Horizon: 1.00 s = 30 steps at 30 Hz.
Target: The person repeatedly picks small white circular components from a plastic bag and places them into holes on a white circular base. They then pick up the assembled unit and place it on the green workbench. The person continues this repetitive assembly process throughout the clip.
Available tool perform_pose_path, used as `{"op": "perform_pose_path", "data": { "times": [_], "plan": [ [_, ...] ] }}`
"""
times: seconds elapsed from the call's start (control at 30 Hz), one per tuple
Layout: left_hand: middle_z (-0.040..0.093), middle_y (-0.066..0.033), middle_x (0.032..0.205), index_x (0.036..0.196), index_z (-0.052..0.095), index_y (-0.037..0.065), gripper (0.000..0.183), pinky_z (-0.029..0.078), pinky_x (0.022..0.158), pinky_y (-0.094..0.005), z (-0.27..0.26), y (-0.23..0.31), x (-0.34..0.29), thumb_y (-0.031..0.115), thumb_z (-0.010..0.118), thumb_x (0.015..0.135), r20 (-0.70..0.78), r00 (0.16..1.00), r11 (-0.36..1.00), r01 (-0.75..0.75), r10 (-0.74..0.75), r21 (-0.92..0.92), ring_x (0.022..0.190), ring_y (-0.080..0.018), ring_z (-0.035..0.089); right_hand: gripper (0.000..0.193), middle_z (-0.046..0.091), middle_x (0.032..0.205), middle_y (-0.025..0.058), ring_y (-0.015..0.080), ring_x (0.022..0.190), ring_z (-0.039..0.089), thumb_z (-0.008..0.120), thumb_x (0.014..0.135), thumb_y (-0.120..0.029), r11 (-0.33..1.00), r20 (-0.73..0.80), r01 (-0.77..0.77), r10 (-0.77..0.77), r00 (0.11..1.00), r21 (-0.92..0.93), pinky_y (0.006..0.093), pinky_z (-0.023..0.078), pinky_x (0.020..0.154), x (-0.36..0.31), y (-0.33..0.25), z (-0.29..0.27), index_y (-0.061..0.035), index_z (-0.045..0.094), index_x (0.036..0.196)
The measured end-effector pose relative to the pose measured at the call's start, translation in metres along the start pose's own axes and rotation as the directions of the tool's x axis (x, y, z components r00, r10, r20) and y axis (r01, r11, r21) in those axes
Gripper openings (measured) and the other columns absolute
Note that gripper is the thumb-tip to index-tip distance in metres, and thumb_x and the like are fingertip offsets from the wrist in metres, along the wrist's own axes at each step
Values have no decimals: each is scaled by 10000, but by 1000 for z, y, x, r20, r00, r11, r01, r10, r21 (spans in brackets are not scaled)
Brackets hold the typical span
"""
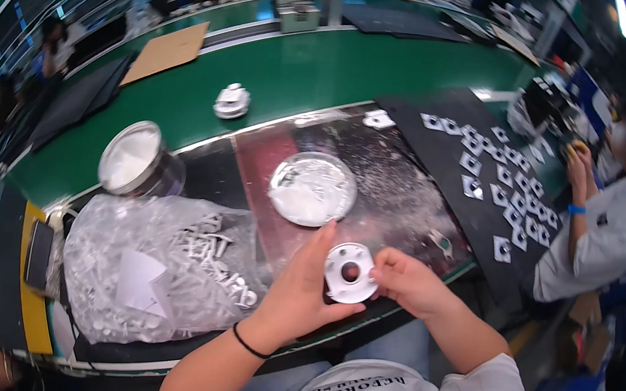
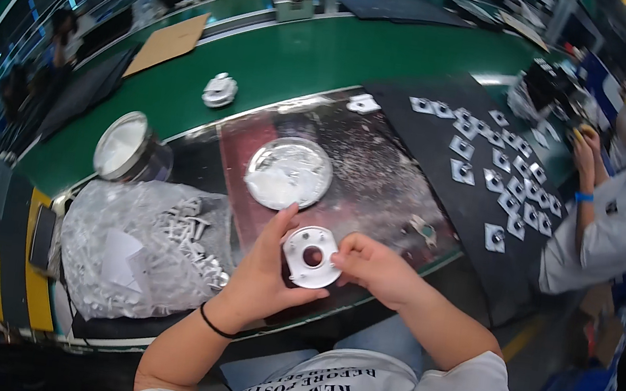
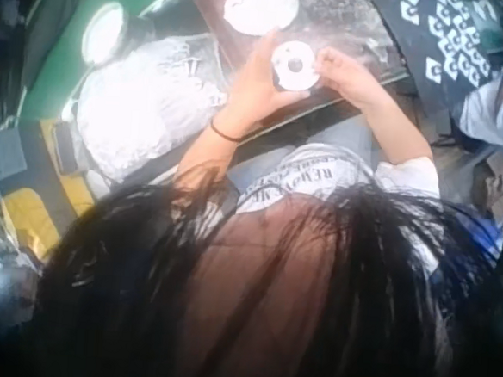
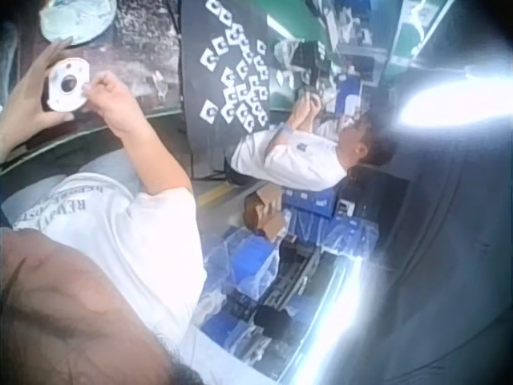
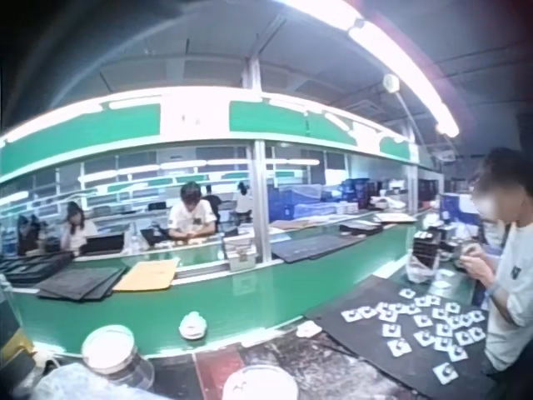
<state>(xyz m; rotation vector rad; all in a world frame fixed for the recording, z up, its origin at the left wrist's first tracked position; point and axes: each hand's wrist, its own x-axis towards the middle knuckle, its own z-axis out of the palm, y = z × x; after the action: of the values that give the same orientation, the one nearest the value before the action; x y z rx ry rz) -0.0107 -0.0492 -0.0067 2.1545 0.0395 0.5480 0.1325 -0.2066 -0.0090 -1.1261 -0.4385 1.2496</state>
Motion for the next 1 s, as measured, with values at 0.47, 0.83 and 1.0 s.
{"op": "perform_pose_path", "data": {
  "times": [0.47,0.83,1.0],
  "plan": [
    [449,-257,1297,1433,115,32,1064,384,992,-409,5,3,-3,185,813,644,146,988,992,38,-55,116,1192,-386,463,270,604,1123,121,306,1094,527,668,758,-140,-62,-7,-92,-792,610,-994,389,387,945,-102,-12,-70,-63,638,1015],
    [452,-253,1295,1437,121,40,1056,387,991,-409,2,4,-1,190,810,651,143,987,991,58,-75,117,1194,-379,465,589,332,1418,238,359,1356,239,583,836,-472,54,-388,-474,-661,643,-879,460,158,1082,-130,-4,-126,-95,507,1283],
    [462,-244,1275,1426,159,38,1022,401,972,-413,1,2,-1,190,807,651,127,989,990,60,-77,131,1163,-384,480,520,405,1355,216,368,1324,295,633,821,-387,-123,-219,-410,-691,689,-904,520,193,1060,-120,0,-107,-115,524,1250]
  ]
}}
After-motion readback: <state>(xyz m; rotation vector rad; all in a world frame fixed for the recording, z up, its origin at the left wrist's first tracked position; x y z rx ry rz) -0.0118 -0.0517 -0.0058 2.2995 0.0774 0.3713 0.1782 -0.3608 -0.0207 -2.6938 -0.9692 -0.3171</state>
